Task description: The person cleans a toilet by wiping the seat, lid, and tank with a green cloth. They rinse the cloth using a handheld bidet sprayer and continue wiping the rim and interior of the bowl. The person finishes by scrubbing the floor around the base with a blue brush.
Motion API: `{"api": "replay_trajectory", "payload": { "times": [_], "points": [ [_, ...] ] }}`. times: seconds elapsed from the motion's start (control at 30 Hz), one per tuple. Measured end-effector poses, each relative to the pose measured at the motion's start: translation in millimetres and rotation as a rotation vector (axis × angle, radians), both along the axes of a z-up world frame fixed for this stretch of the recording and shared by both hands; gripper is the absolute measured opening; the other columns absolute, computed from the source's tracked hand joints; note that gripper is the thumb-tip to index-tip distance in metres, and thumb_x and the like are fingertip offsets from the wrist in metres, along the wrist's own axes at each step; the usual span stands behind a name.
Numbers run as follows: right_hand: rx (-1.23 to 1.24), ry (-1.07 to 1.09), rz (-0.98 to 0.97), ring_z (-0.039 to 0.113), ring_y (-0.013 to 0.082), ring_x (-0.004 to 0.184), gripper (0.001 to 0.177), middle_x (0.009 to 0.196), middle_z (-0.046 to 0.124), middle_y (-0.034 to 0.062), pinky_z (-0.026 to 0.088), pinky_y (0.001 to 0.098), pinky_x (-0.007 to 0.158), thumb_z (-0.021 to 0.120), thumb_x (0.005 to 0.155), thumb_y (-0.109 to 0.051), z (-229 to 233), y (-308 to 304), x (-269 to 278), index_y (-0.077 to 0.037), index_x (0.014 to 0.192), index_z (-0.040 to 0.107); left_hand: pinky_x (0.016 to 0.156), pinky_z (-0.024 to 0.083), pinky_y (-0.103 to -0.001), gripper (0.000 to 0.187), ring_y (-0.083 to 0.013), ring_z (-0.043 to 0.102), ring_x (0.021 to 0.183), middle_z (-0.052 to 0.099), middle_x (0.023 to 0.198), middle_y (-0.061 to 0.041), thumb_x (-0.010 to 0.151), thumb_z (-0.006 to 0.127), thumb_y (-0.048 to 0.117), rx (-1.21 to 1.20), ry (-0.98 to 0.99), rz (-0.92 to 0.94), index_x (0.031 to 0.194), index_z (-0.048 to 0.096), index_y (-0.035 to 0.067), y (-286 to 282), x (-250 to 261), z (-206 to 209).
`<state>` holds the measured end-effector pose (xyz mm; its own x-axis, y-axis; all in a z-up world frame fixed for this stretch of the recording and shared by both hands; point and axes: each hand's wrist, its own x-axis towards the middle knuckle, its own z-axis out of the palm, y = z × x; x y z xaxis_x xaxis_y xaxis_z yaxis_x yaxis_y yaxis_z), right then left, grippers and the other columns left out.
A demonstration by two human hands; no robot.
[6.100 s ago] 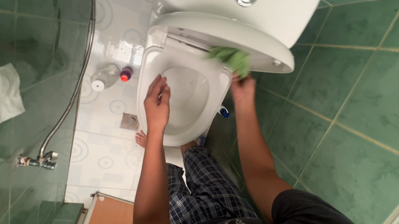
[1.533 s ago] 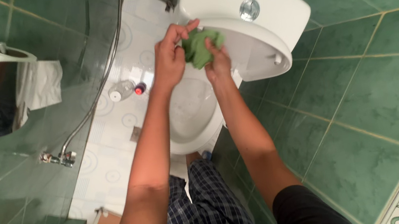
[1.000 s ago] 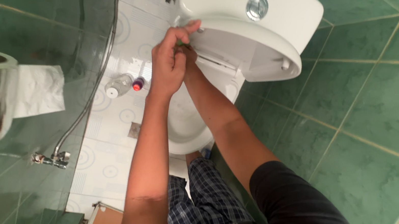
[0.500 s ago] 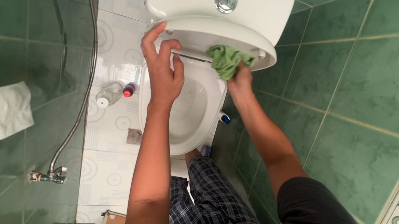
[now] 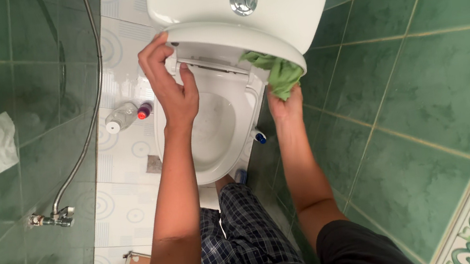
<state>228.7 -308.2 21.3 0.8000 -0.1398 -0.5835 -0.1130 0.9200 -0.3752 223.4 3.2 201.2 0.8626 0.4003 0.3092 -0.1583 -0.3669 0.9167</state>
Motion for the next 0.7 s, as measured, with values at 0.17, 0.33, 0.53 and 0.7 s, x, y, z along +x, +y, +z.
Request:
{"api": "replay_trajectory", "payload": {
  "times": [0.17, 0.33, 0.53, 0.7],
  "points": [
    [-0.018, 0.122, -0.047, 0.069, 0.0275, 0.106, 0.024, 0.117, 0.068, 0.0128, 0.058, 0.0421, 0.093, 0.047, 0.107, -0.017, -94.8, 0.9, 10.4, -0.004, 0.121, 0.061, 0.111, 0.043, -0.040, 0.037, -0.0330, 0.051, 0.132, 0.052, 0.140, -0.017, 0.091, 0.052, -0.011, -0.064, 0.007, 0.025, 0.125, 0.048, 0.003, -0.4, 3.6, -5.9],
    [0.022, 0.139, 0.112, 0.069, 0.0301, 0.099, 0.029, 0.114, 0.068, 0.0146, 0.059, 0.0437, 0.089, 0.042, 0.106, -0.017, -165.1, 21.2, 28.3, -0.002, 0.121, 0.062, 0.118, 0.039, -0.042, 0.035, -0.0323, 0.049, 0.134, 0.052, 0.143, -0.016, 0.093, 0.052, -0.013, -0.008, -0.031, 0.024, 0.123, 0.049, 0.004, 0.2, 0.7, -14.5],
    [-0.034, 0.225, 0.059, 0.067, 0.0312, 0.098, 0.026, 0.114, 0.066, 0.0125, 0.059, 0.0467, 0.090, 0.043, 0.109, -0.019, -175.5, 32.7, 35.1, -0.006, 0.124, 0.060, 0.114, 0.043, -0.040, 0.027, -0.0347, 0.046, 0.143, 0.047, 0.147, -0.016, 0.091, 0.053, -0.013, -0.079, -0.001, 0.018, 0.114, 0.054, 0.002, -5.5, -0.6, -18.4],
    [-0.059, 0.202, -0.032, 0.070, 0.0329, 0.101, 0.038, 0.116, 0.070, 0.0163, 0.059, 0.0435, 0.088, 0.042, 0.100, -0.024, -172.2, 33.8, 13.3, 0.000, 0.120, 0.062, 0.117, 0.042, -0.041, 0.023, -0.0330, 0.045, 0.141, 0.044, 0.152, -0.015, 0.089, 0.055, -0.013, -0.059, 0.022, -0.031, 0.106, 0.057, 0.002, -0.5, -2.8, -17.0]
  ]
}}
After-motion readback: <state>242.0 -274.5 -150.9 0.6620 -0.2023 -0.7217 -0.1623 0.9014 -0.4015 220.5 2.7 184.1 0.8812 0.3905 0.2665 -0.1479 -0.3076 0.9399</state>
